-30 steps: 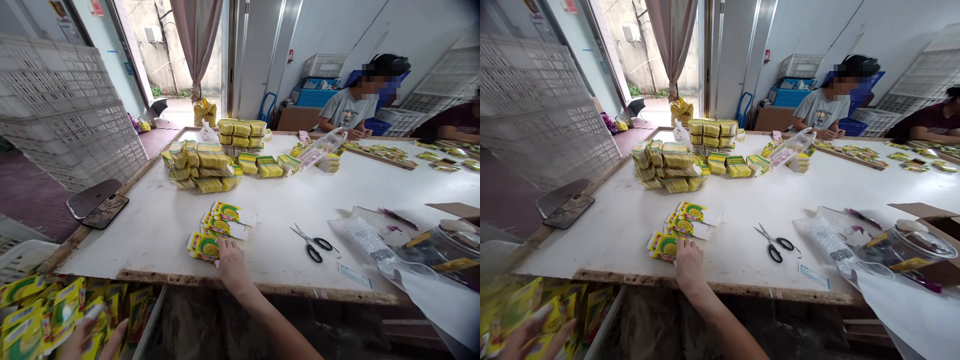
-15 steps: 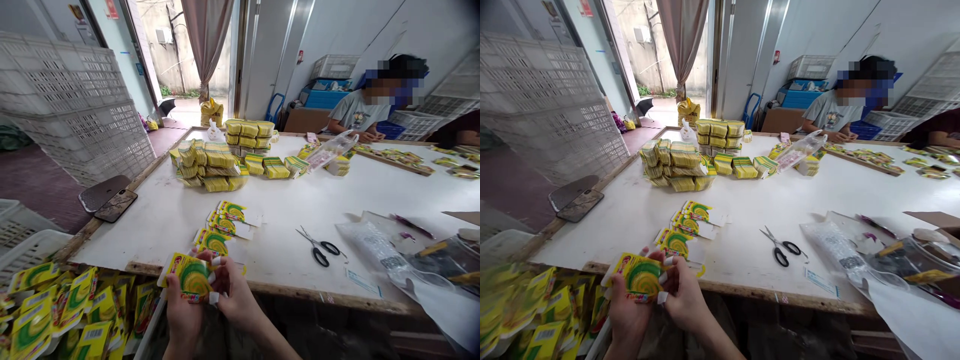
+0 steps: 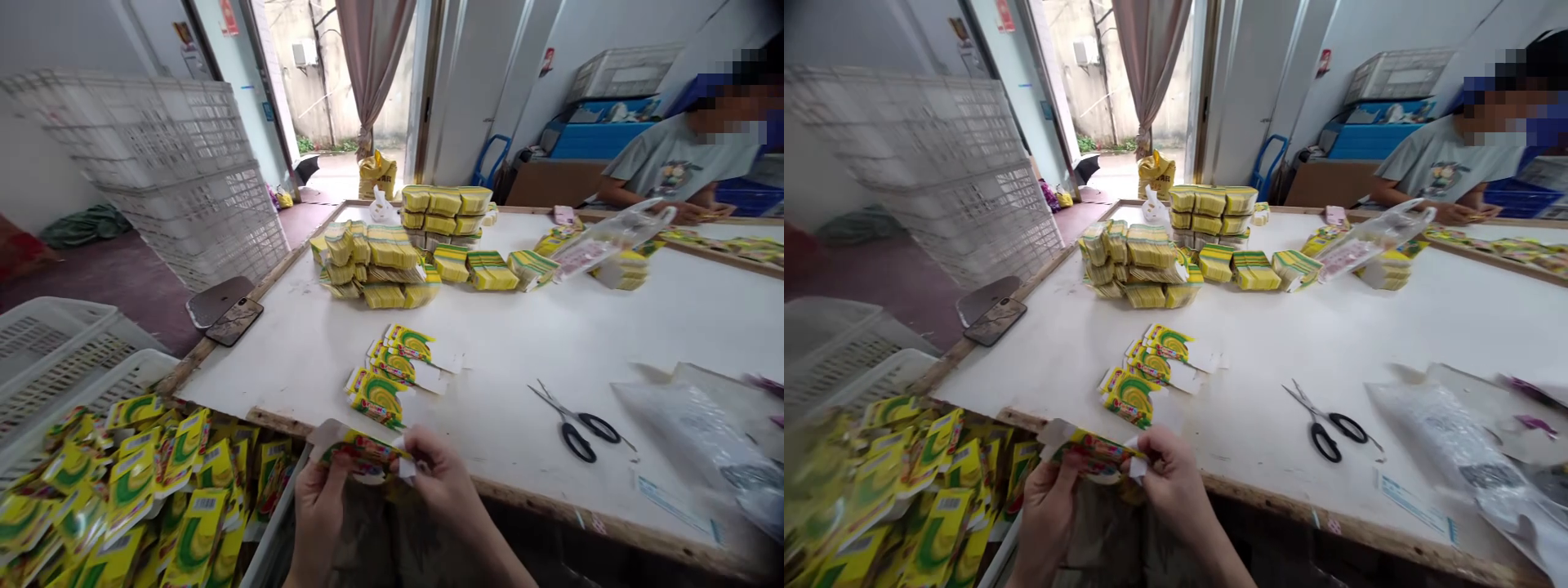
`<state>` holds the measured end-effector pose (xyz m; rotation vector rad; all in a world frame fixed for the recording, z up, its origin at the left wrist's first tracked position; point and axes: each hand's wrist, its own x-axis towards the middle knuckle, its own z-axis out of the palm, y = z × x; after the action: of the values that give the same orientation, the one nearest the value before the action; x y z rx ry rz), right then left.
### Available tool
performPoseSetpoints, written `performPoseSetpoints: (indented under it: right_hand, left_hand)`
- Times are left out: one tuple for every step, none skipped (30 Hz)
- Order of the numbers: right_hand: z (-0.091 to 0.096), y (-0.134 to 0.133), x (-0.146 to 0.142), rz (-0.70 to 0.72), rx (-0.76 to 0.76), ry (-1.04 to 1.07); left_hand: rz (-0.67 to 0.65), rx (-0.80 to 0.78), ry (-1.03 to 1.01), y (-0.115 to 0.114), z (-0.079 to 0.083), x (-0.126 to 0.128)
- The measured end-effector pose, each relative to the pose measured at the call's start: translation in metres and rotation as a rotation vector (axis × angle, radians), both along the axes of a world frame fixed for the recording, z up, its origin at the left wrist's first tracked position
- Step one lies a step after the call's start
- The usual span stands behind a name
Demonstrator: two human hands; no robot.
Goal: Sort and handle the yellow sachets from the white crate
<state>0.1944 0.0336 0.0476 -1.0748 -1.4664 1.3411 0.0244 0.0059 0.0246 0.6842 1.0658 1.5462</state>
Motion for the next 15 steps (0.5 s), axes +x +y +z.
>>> performPoseSetpoints:
  right_hand:
    - [0.002, 0.001, 0.006, 0.016, 0.068, -0.037]
    - [0.005, 0.001, 0.012, 0.028, 0.151, -0.076]
    - [0.008, 0.002, 0.017, 0.037, 0.247, -0.121]
    - [0.012, 0.002, 0.02, 0.058, 0.342, -0.176]
    - [0.016, 0.002, 0.022, 0.093, 0.44, -0.24]
    - [0.019, 0.001, 0.021, 0.138, 0.536, -0.303]
    - [0.023, -0.001, 0.02, 0.197, 0.62, -0.36]
    - [0.025, -0.004, 0.016, 0.257, 0.689, -0.405]
    - [0.026, -0.008, 0.012, 0.308, 0.737, -0.433]
    - [0.025, -0.012, 0.008, 0.331, 0.762, -0.441]
    - [0.022, -0.016, 0.004, 0.306, 0.753, -0.434]
    - [0.017, -0.02, 0.001, 0.229, 0.711, -0.413]
    - [0.011, -0.024, -0.002, 0.122, 0.639, -0.37]
    - [0.003, -0.026, -0.004, 0.016, 0.539, -0.293]
    - [-0.004, -0.029, -0.006, -0.056, 0.411, -0.194]
  left_hand:
    - [-0.033, 0.001, 0.032, -0.001, 0.0, -0.009]
    - [-0.092, 0.017, 0.057, -0.002, 0.003, -0.019]
    - [-0.17, 0.043, 0.081, -0.003, 0.008, -0.029]
    - [-0.256, 0.073, 0.117, -0.003, 0.015, -0.039]
    - [-0.348, 0.096, 0.177, -0.004, 0.023, -0.047]
    - [-0.442, 0.095, 0.262, -0.005, 0.031, -0.053]
    - [-0.544, 0.067, 0.361, -0.007, 0.038, -0.057]
    - [-0.643, 0.021, 0.458, -0.009, 0.043, -0.057]
    - [-0.722, -0.031, 0.535, -0.01, 0.047, -0.054]
    - [-0.774, -0.075, 0.576, -0.012, 0.049, -0.049]
    - [-0.786, -0.102, 0.582, -0.014, 0.049, -0.044]
    - [-0.756, -0.114, 0.578, -0.017, 0.047, -0.038]
    - [-0.696, -0.113, 0.59, -0.019, 0.045, -0.033]
    - [-0.623, -0.108, 0.622, -0.022, 0.042, -0.028]
    - [-0.565, -0.097, 0.664, -0.025, 0.039, -0.024]
